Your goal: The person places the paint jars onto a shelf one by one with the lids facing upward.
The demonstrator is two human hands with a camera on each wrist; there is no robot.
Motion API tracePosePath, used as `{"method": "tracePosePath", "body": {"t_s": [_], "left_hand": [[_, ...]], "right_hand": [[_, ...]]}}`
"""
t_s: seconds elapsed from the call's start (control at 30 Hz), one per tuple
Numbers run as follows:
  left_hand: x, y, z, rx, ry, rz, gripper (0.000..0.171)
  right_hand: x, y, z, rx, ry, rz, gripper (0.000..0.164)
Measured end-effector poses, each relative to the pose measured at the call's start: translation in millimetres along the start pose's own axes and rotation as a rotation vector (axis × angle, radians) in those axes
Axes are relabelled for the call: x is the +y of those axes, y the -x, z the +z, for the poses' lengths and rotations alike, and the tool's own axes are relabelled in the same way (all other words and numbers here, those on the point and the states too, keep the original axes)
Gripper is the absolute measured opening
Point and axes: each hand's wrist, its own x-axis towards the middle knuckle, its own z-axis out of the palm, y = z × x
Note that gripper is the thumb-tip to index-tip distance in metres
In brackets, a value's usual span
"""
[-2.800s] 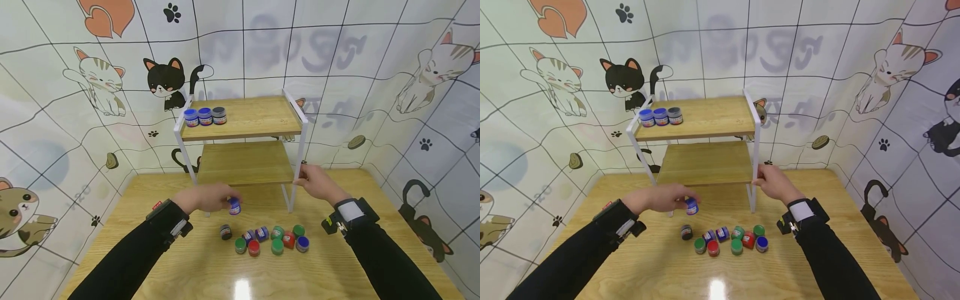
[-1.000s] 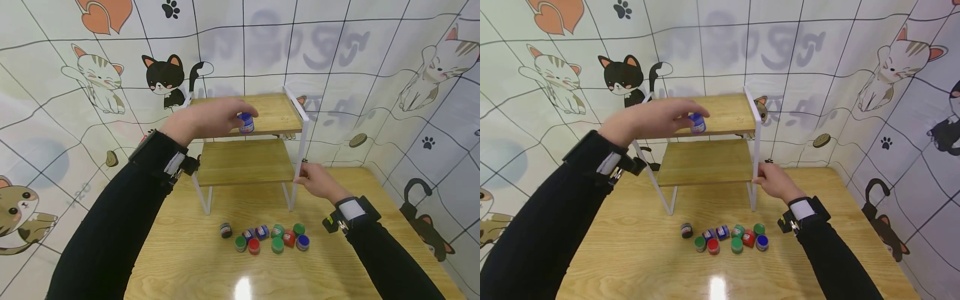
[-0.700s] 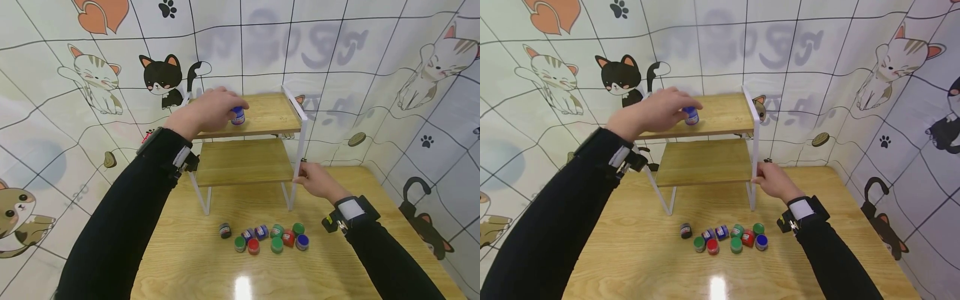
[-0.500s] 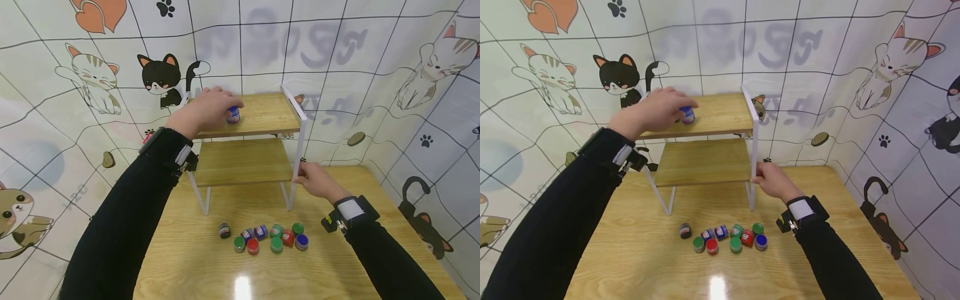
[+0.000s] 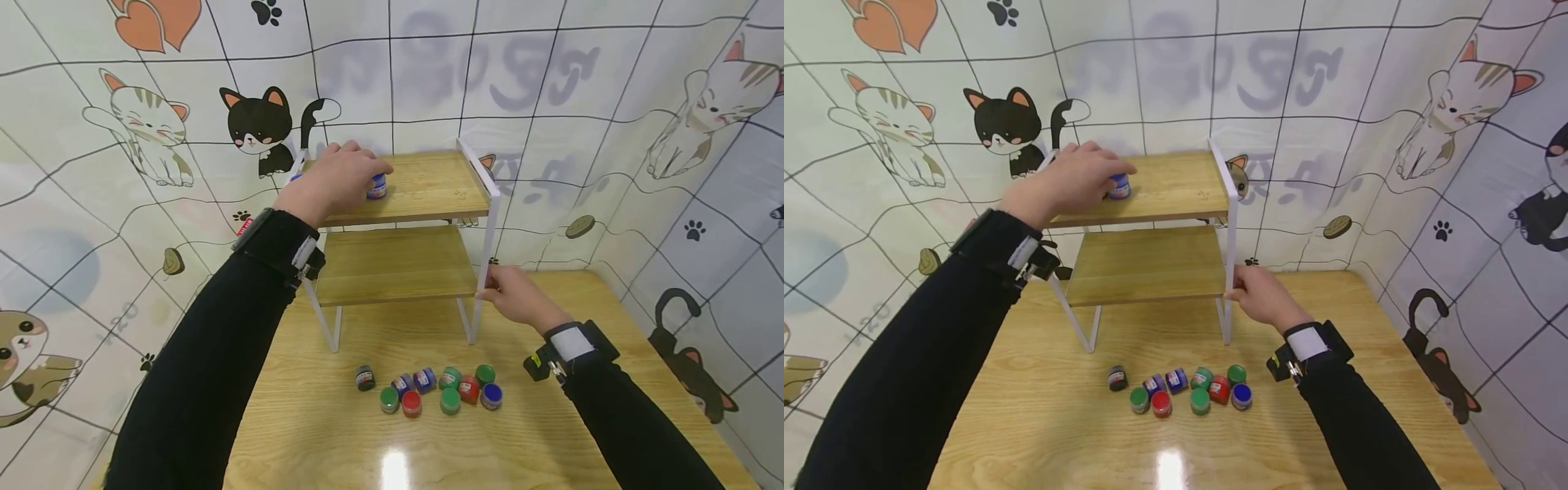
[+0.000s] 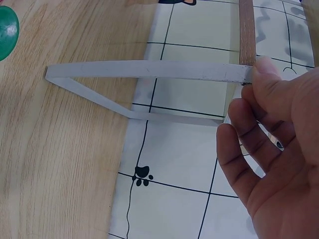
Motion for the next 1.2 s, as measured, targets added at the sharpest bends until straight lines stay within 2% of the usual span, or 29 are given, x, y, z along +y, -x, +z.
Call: {"method": "tracePosePath", "body": {"t_s": [0.3,0.6,0.8,0.93,1.2], "left_hand": [[0.9,1.3,0.8,0.007,-0.007,-0.009,0.051],[-1.6,5.7,3.4,0.106,0.106,0.036,0.043],[2.7,16.1,6.0,0.144,0.187,0.099,0.037],[5.1,23.6,9.8,0.180,0.205,0.147,0.036],[8.5,40.5,19.4,0.282,0.239,0.305,0.034]], "right_hand": [[0,0,1,-0.001,-0.008,0.002,0.015],[-1,1,1,0.001,-0.007,-0.011,0.016],[0,1,1,0.005,-0.002,-0.012,0.016],[0,0,1,0.003,-0.006,-0.014,0.016],[0,0,2,0.010,-0.006,-0.025,0.017]]}}
